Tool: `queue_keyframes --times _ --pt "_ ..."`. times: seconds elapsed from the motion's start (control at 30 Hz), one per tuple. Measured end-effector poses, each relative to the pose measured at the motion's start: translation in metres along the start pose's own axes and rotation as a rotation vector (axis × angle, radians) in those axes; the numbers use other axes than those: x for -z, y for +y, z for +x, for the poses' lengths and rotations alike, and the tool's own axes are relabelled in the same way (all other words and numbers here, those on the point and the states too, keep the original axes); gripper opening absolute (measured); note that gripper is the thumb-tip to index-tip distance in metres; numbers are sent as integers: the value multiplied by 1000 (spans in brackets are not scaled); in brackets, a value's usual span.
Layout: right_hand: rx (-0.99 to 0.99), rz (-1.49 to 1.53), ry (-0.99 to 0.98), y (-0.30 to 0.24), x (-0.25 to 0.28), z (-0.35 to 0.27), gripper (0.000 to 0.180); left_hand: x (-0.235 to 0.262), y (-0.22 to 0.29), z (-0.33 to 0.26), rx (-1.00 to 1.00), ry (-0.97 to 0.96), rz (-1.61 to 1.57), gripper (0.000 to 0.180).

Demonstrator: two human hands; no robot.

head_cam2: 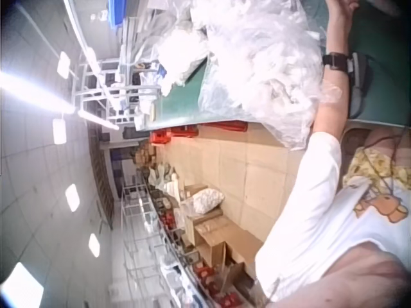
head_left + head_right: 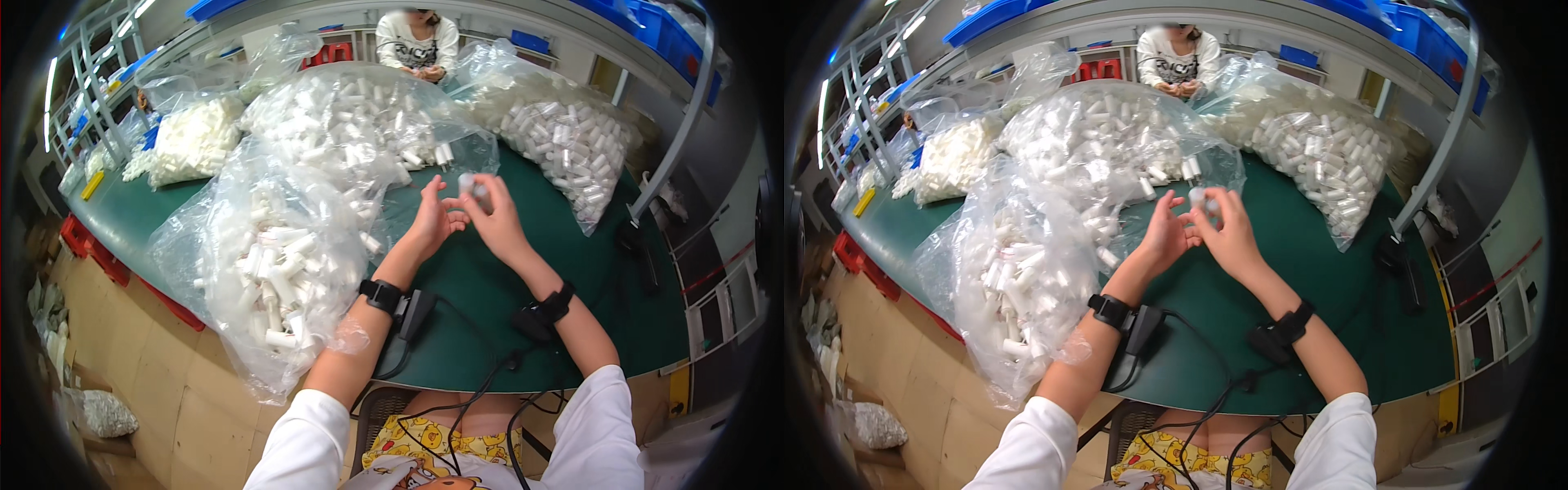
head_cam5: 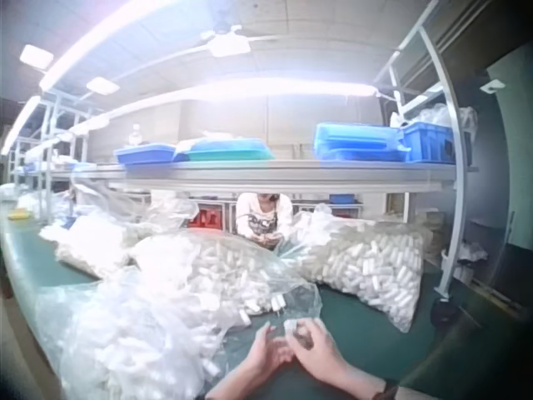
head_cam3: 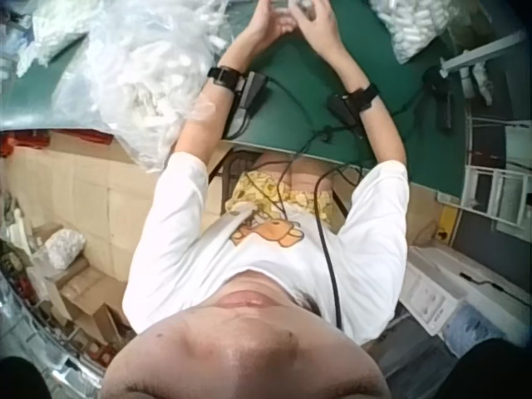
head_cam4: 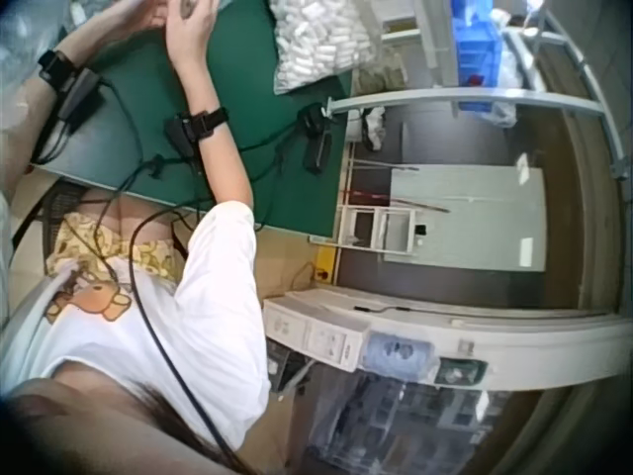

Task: The person repeatedly picks up small white cylindrical objects from plastic bags on a green table and joins two pieces together by hand. The person places the assembled items back into the bags. Another person is visible working in the background.

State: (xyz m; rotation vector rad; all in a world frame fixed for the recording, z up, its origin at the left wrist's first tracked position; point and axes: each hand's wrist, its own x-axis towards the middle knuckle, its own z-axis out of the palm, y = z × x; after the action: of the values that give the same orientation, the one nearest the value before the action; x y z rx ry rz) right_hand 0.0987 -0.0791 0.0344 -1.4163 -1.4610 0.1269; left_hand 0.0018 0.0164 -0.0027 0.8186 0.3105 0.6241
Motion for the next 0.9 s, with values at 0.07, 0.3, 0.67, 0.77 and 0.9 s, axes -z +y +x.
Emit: queue_keyframes --times 0.07,0.3,0.67,0.77,0.9 --pt "112 59 23 -28 -10 11 29 23 -2 7 -72 86 194 51" --pt "-493 675 -976 -168 -67 58 35 44 -29 36 -702 231 987 36" --pt "-152 682 -550 -162 -88 79 35 65 -19 11 -1037 572 1783 31" --pt "-329 480 -625 -117 -47 90 25 57 -7 -10 -593 762 1825 38" --pt "-437 -158 -804 -19 -32 98 20 52 -10 -11 -600 828 1830 37"
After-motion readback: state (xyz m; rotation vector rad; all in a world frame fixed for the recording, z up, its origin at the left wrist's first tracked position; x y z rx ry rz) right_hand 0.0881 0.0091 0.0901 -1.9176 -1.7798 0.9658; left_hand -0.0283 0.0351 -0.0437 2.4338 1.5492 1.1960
